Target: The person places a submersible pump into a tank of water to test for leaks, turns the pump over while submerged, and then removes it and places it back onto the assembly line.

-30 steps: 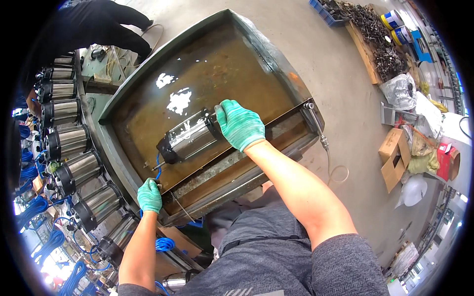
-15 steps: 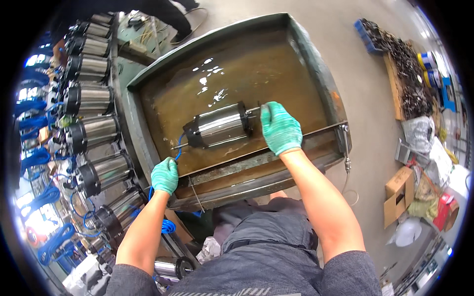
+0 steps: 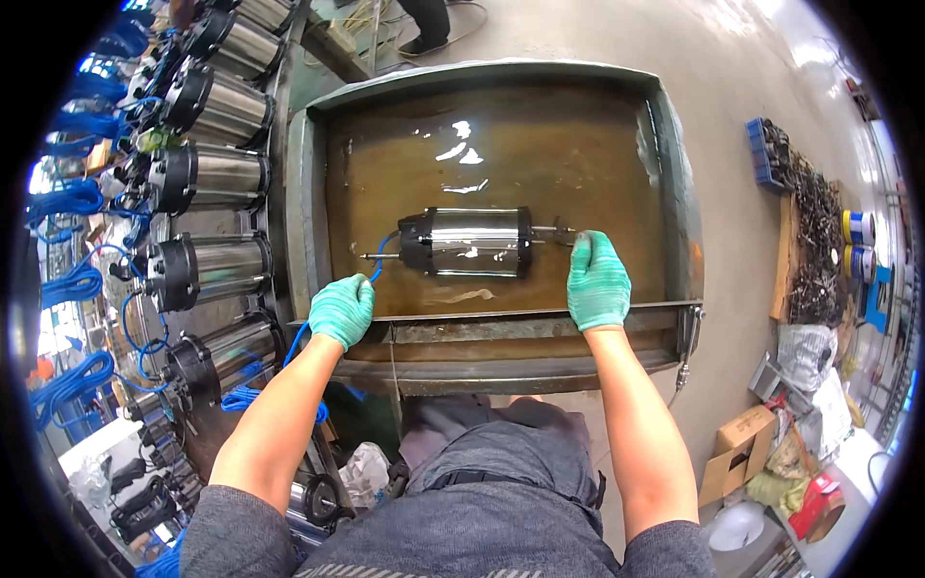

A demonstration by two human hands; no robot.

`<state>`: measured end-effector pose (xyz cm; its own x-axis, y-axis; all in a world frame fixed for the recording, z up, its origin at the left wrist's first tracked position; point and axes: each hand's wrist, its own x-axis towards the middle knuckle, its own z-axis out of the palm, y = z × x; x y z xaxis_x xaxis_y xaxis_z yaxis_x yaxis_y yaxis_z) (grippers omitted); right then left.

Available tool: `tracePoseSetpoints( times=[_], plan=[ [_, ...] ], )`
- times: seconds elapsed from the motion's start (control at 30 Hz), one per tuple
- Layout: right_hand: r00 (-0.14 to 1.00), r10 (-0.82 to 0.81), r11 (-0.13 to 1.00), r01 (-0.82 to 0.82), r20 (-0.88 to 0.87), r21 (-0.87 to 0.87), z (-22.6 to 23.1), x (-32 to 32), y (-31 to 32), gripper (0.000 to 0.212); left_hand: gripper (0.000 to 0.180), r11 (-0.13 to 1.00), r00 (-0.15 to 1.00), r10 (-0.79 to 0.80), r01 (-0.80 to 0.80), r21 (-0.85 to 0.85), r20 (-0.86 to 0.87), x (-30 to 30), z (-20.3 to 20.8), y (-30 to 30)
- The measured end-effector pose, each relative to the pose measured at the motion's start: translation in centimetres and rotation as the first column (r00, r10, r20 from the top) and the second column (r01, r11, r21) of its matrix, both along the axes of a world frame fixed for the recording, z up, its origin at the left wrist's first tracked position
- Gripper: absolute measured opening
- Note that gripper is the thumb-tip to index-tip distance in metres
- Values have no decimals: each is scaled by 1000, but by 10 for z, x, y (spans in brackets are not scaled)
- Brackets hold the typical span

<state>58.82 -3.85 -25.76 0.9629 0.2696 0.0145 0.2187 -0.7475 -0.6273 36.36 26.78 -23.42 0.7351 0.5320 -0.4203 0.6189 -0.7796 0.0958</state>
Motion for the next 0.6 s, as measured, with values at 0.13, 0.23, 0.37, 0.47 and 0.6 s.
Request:
tracePoseSetpoints(
  times=[0.13,0.23,0.37,0.47,0.6],
  plan=[
    [1000,6,1000,-6,-8,-18,1,-1,-1,33,36,1000,999,0,-1,-18,-53,3,1,2],
    [999,20,1000,-21,-30,-18,-2,1,-4,32,37,999,998,-14,13,-30,-55,4,3,2],
    [998,44,999,-45,-36,-27,-8,2,-4,29,34,998,997,17,-23,-64,-81,6,7,1],
    [997,60,998,-62,-41,-31,-2,3,-1,29,34,997,996,31,-37,-66,-79,6,9,0],
    [994,56,998,-58,-89,-24,-1,4,-1,30,34,997,996,32,-38,-70,-81,6,7,1]
  ],
)
